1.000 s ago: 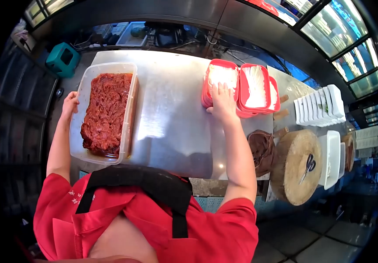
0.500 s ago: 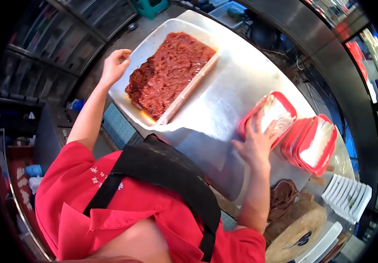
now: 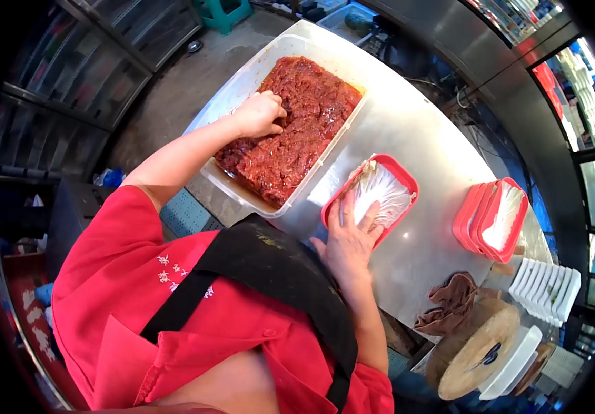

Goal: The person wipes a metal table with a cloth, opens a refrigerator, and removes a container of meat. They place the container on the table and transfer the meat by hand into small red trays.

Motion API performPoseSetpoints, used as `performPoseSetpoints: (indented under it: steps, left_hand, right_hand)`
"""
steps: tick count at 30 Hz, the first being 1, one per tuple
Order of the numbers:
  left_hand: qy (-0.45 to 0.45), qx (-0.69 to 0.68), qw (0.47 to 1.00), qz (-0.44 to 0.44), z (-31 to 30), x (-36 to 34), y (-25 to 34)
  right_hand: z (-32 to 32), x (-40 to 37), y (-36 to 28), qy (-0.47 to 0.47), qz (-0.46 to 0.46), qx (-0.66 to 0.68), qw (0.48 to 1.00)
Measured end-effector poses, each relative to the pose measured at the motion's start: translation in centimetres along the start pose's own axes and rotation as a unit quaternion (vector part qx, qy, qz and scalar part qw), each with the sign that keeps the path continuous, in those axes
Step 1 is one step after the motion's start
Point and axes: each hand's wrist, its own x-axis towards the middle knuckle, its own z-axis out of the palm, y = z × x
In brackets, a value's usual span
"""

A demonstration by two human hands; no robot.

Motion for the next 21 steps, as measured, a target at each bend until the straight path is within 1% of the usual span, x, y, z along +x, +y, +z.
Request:
performPoseSetpoints:
  steps: [2, 3, 4, 6, 8, 9, 10, 11, 12, 14, 15, 16, 17, 18, 19, 20, 21]
  left_hand:
    - [-0.036, -0.015, 0.999, -0.008, 0.8, 0.5, -0.4]
    - [-0.014, -0.024, 1.000, 0.016, 0.5, 0.3, -0.2]
    - [-0.011, -0.029, 0.999, 0.024, 0.2, 0.0, -0.2]
    - [-0.086, -0.101, 0.991, -0.001, -0.6, -0.3, -0.4]
    - [-0.071, -0.113, 0.991, 0.025, -0.2, -0.3, -1.8]
    - [-0.058, -0.222, 0.973, 0.005, -0.6, -0.4, -2.4]
    - [-0.045, -0.327, 0.944, -0.014, -1.2, -0.4, -3.0]
    - [-0.061, -0.435, 0.897, -0.053, -2.0, -0.6, -3.5]
    - [-0.078, -0.505, 0.857, -0.069, -3.4, -0.9, -3.4]
    - [-0.145, -0.607, 0.779, -0.056, -5.1, -1.0, -3.9]
    - [-0.143, -0.605, 0.782, -0.051, -6.1, -1.2, -3.3]
    - [-0.150, -0.666, 0.729, -0.055, -7.0, -1.5, -2.4]
    - [-0.158, -0.723, 0.670, -0.059, -7.7, -1.8, -1.2]
    - [-0.158, -0.721, 0.672, -0.053, -8.2, -1.9, 0.0]
    - [-0.164, -0.754, 0.635, -0.040, -8.6, -2.1, 1.3]
    - [-0.171, -0.783, 0.597, -0.028, -8.8, -2.0, 2.5]
    - [-0.160, -0.798, 0.581, -0.015, -8.5, -1.8, 3.5]
  right_hand:
    - [0.0, 0.2, -1.3, -0.011, 0.005, 0.001, 1.000]
    - [-0.1, 0.4, -1.9, -0.013, 0.011, 0.003, 1.000]
    - [-0.2, 0.4, -2.2, -0.014, 0.019, -0.002, 1.000]
    - [-0.4, 0.5, -2.5, -0.023, -0.002, 0.022, 0.999]
    - [-1.8, 0.2, -2.2, -0.024, -0.003, 0.037, 0.999]
    - [-2.1, 0.1, -1.8, 0.001, 0.003, 0.116, 0.993]
    - [-2.6, 0.1, -1.7, 0.028, 0.008, 0.196, 0.980]
    - [-3.3, 0.2, -1.7, 0.101, -0.011, 0.223, 0.970]
    - [-3.9, 0.6, -1.9, 0.104, -0.007, 0.222, 0.969]
    - [-4.7, 1.8, -2.0, 0.115, 0.030, 0.416, 0.902]
    - [-4.6, 2.8, -1.7, 0.131, 0.007, 0.426, 0.895]
    - [-4.7, 4.2, -1.8, 0.109, 0.013, 0.498, 0.860]
    - [-5.6, 5.2, -2.1, 0.086, 0.019, 0.542, 0.836]
    - [-5.2, 6.6, -2.0, 0.102, -0.003, 0.590, 0.801]
    - [-4.9, 7.8, -2.1, 0.110, -0.017, 0.642, 0.758]
    - [-4.2, 8.6, -1.9, 0.116, -0.017, 0.642, 0.758]
    - [-3.6, 9.2, -1.6, 0.081, -0.018, 0.739, 0.668]
